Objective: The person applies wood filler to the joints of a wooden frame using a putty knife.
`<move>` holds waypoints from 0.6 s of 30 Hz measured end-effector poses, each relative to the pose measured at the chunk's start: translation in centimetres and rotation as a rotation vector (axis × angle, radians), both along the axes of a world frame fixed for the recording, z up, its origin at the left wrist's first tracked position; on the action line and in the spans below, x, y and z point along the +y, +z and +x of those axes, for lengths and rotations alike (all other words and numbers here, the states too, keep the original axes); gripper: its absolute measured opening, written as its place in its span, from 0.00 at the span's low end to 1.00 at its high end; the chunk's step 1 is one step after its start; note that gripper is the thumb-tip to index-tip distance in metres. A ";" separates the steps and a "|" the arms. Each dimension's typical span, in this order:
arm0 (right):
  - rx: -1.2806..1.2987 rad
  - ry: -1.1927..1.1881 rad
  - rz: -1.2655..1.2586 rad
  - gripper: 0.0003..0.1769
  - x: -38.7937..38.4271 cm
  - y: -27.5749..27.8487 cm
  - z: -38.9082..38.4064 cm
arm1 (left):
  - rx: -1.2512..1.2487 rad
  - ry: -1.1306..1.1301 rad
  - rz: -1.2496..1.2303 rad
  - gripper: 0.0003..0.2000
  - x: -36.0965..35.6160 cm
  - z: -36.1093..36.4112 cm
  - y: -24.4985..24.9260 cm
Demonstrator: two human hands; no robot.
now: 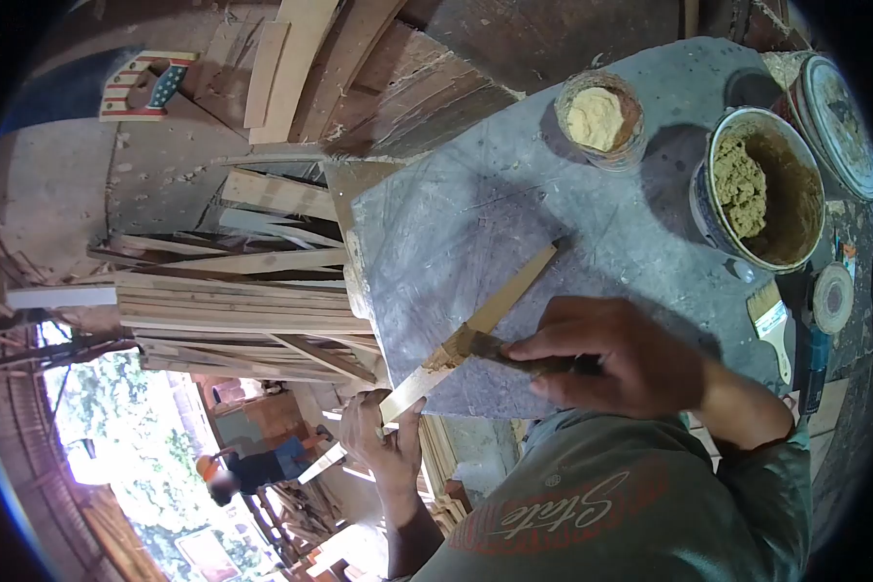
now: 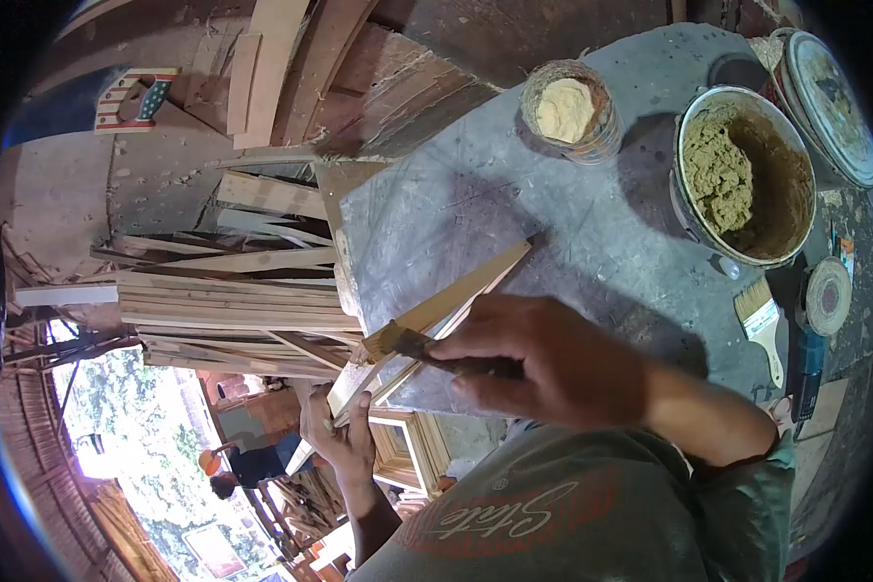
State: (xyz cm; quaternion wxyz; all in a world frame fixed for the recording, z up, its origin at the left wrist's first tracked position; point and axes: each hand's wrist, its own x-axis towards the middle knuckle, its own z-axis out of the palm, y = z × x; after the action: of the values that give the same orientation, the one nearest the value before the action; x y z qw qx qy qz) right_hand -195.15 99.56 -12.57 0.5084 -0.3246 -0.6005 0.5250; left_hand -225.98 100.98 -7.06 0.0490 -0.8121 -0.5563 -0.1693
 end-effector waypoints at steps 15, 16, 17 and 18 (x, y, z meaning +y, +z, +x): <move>-0.191 0.017 0.294 0.19 4.8 -5.0 1.3 | -0.017 0.005 -0.016 0.19 0.2 0.1 0.0; -0.236 0.002 0.305 0.19 4.7 -5.2 1.6 | -0.012 0.002 -0.010 0.19 0.3 -0.1 -0.1; -0.208 -0.012 0.299 0.19 4.7 -5.3 1.7 | -0.006 -0.002 -0.006 0.19 0.3 -0.2 -0.2; -0.180 -0.026 0.292 0.19 4.6 -5.2 1.9 | -0.001 -0.003 0.007 0.20 0.4 -0.3 -0.3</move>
State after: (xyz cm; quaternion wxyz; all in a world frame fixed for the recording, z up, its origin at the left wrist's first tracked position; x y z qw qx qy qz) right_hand -193.26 104.16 -17.81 0.5010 -0.3009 -0.7092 0.3942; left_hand -226.31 101.34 -7.35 0.0513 -0.8125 -0.5547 -0.1718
